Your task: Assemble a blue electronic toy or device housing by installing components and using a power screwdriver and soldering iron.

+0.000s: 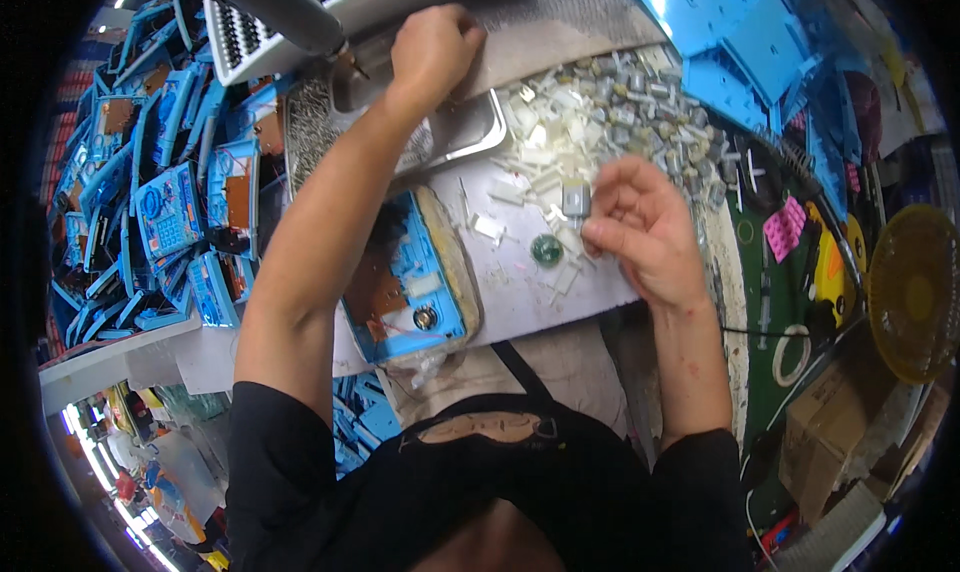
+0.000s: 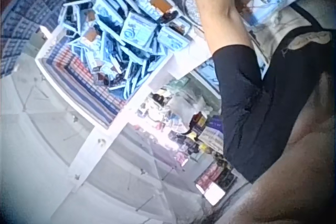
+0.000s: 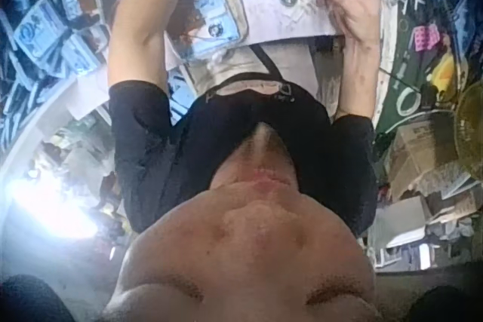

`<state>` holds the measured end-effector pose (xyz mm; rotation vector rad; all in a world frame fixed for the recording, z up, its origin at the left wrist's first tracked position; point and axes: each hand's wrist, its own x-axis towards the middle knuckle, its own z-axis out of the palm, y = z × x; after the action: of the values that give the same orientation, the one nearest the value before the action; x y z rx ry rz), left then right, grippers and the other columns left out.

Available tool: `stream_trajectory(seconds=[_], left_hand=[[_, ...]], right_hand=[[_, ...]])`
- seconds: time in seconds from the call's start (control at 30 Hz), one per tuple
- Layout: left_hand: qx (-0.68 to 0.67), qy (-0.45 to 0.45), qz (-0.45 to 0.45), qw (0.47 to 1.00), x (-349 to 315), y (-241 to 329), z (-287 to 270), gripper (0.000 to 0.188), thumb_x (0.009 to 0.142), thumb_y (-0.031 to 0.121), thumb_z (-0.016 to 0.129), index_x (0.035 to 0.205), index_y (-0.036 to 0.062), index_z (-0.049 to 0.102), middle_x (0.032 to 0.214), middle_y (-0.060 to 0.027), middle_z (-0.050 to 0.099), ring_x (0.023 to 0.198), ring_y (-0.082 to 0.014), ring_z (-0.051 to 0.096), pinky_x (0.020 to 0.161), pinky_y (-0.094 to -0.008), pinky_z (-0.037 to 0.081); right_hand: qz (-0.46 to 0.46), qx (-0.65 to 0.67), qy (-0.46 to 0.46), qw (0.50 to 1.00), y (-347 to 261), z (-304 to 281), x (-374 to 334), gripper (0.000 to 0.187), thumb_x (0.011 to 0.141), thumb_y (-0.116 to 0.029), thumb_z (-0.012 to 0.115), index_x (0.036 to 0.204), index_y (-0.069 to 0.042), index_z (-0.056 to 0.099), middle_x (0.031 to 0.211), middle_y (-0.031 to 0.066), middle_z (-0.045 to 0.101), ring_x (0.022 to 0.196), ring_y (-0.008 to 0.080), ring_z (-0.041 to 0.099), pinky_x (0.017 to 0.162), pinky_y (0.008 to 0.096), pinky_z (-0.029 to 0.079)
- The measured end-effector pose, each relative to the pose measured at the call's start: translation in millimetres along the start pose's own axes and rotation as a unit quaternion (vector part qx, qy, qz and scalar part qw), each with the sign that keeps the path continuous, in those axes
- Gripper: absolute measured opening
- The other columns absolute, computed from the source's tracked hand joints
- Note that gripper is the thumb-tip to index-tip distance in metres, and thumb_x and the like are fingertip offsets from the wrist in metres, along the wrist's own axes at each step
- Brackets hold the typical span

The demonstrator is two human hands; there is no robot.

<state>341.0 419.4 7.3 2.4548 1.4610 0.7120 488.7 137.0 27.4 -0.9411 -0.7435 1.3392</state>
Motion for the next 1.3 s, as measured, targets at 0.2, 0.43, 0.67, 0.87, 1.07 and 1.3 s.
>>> stream_trajectory(seconds=[0.2, 0.43, 0.67, 0.87, 1.07, 1.3], left_hand=[[0.037, 0.118, 0.179, 0.976, -8.6, -0.9, -2.8, 0.011, 0.085, 0.017, 0.069, 0.091, 0.0076, 0.069, 0.088, -0.0137, 0.071, 0.08, -0.037, 0.07, 0.071, -0.0476, 0.057], [-0.158, 0.155, 0.266, 0.938, -50.0, 12.7, -25.5, 0.012, 0.084, 0.016, 0.071, 0.092, 0.0073, 0.072, 0.087, -0.0131, 0.074, 0.079, -0.035, 0.072, 0.068, -0.0438, 0.057], [-0.41, -0.085, 0.049, 0.907, -193.0, 27.5, -135.3, 0.013, 0.084, 0.002, 0.073, 0.097, 0.0029, 0.071, 0.085, -0.0061, 0.07, 0.075, -0.0126, 0.067, 0.063, -0.025, 0.052], [-0.489, -0.091, -0.063, 0.865, -279.0, 12.6, -132.8, 0.014, 0.084, -0.007, 0.073, 0.097, -0.0012, 0.07, 0.094, -0.0088, 0.071, 0.079, -0.0164, 0.068, 0.066, -0.0267, 0.054], [-0.42, -0.019, -0.031, 0.907, -304.4, 13.1, -122.4, 0.018, 0.083, -0.005, 0.077, 0.099, -0.0002, 0.069, 0.093, -0.0106, 0.071, 0.079, -0.0212, 0.07, 0.066, -0.0294, 0.055], [-0.411, 0.003, -0.063, 0.909, -313.8, 12.7, -121.9, 0.032, 0.081, -0.002, 0.08, 0.109, 0.0033, 0.066, 0.091, -0.0093, 0.07, 0.076, -0.0222, 0.071, 0.065, -0.0315, 0.056]], right_hand=[[-0.101, -0.458, -0.021, 0.883, -5.1, 6.8, -4.3, 0.045, 0.087, 0.001, 0.069, 0.131, -0.003, 0.064, 0.087, 0.0033, 0.061, 0.073, 0.0115, 0.056, 0.066, 0.0258, 0.047], [-0.016, -0.529, -0.054, 0.847, 2.4, 16.0, -9.3, 0.038, 0.085, -0.003, 0.067, 0.123, -0.006, 0.067, 0.083, 0.0097, 0.063, 0.07, 0.0206, 0.061, 0.069, 0.0331, 0.05], [-0.057, -0.636, -0.124, 0.759, 9.2, 19.4, 0.8, 0.033, 0.084, -0.005, 0.065, 0.116, -0.006, 0.068, 0.095, 0.0158, 0.069, 0.086, 0.0346, 0.067, 0.08, 0.0432, 0.053], [-0.104, -0.682, -0.172, 0.703, 15.0, 23.0, 5.6, 0.034, 0.082, -0.003, 0.066, 0.115, -0.006, 0.067, 0.1, 0.0156, 0.07, 0.095, 0.035, 0.067, 0.084, 0.0446, 0.053], [0.105, -0.31, -0.087, 0.941, 0.6, 55.9, -12.1, 0.044, 0.085, 0.001, 0.072, 0.128, -0.002, 0.062, 0.085, 0.0004, 0.061, 0.069, 0.0064, 0.058, 0.064, 0.0208, 0.047], [0.256, -0.021, -0.176, 0.95, 41.0, 98.5, -12.7, 0.049, 0.089, 0.0, 0.073, 0.136, -0.001, 0.056, 0.084, -0.003, 0.058, 0.067, 0.0013, 0.052, 0.058, 0.0169, 0.038]])
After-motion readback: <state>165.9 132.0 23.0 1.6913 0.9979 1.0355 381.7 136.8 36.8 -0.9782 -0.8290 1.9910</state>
